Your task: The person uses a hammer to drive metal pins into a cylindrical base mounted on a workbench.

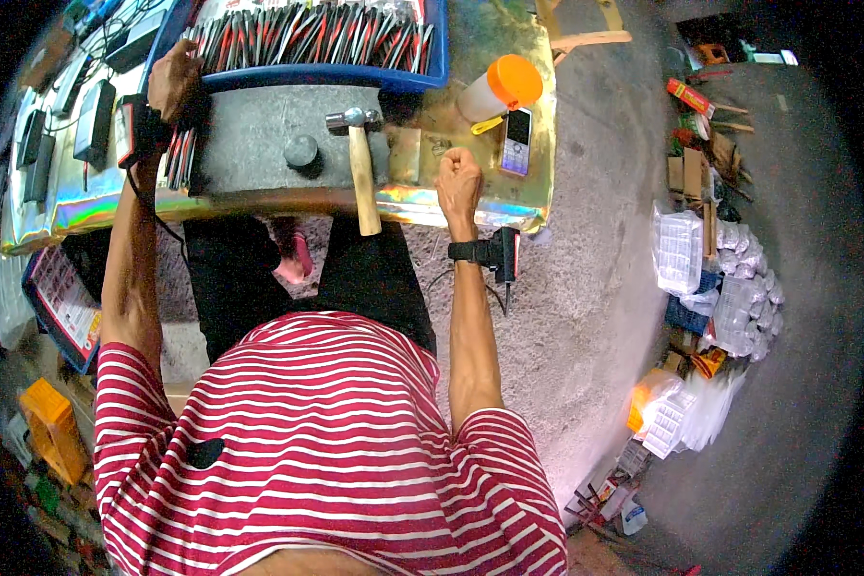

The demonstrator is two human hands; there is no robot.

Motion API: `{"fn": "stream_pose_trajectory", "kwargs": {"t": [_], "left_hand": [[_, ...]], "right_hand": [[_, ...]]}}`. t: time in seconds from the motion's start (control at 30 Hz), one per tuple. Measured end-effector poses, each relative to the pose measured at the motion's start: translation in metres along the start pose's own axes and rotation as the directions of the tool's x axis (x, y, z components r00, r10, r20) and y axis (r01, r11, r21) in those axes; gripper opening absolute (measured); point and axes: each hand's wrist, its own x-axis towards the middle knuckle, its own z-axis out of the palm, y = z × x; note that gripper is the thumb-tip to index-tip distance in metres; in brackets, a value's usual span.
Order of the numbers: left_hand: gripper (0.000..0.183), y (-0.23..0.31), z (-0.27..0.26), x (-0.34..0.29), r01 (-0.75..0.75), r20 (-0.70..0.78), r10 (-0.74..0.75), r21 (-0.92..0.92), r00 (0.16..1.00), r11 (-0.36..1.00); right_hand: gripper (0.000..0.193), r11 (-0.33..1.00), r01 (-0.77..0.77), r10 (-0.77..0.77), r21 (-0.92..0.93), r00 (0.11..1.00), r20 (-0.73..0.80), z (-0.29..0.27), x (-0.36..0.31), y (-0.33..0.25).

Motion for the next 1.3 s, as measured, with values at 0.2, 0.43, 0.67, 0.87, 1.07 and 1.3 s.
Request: {"fn": "stream_pose_trajectory", "kwargs": {"t": [0.2, 0.43, 0.67, 0.87, 1.07, 1.3], "left_hand": [[0.021, 0.001, -0.027, -0.044, -0.096, -0.389, -0.082, -0.419, 0.917, 0.903], [0.021, -0.008, -0.042, -0.114, 0.19, -0.206, -0.38, -0.601, 0.902, 0.776], [0.021, -0.019, -0.04, -0.173, 0.247, -0.128, -0.462, -0.705, 0.878, 0.665], [0.02, -0.026, -0.038, -0.195, 0.336, -0.024, -0.521, -0.739, 0.853, 0.584], [0.018, -0.028, -0.03, -0.204, 0.291, -0.025, -0.497, -0.785, 0.867, 0.547], [0.019, -0.039, -0.021, -0.21, 0.327, 0.024, -0.489, -0.772, 0.872, 0.545]], "right_hand": [[0.014, 0.98, 0.1, -0.103, -0.17, 0.995, -0.004, 0.01, 0.009, 0.01], [0.013, 0.892, 0.257, -0.282, -0.371, 0.959, -0.014, 0.002, 0.002, -0.004], [0.013, 0.909, 0.26, -0.276, -0.326, 0.961, -0.003, 0.0, 0.005, 0.004], [0.012, 0.908, 0.199, -0.177, -0.369, 0.98, 0.094, 0.0, 0.004, -0.008], [0.012, 0.839, 0.293, -0.232, -0.459, 0.955, 0.184, -0.002, 0.013, -0.001], [0.012, 0.725, 0.425, -0.303, -0.542, 0.903, 0.304, -0.004, 0.021, -0.01]]}}
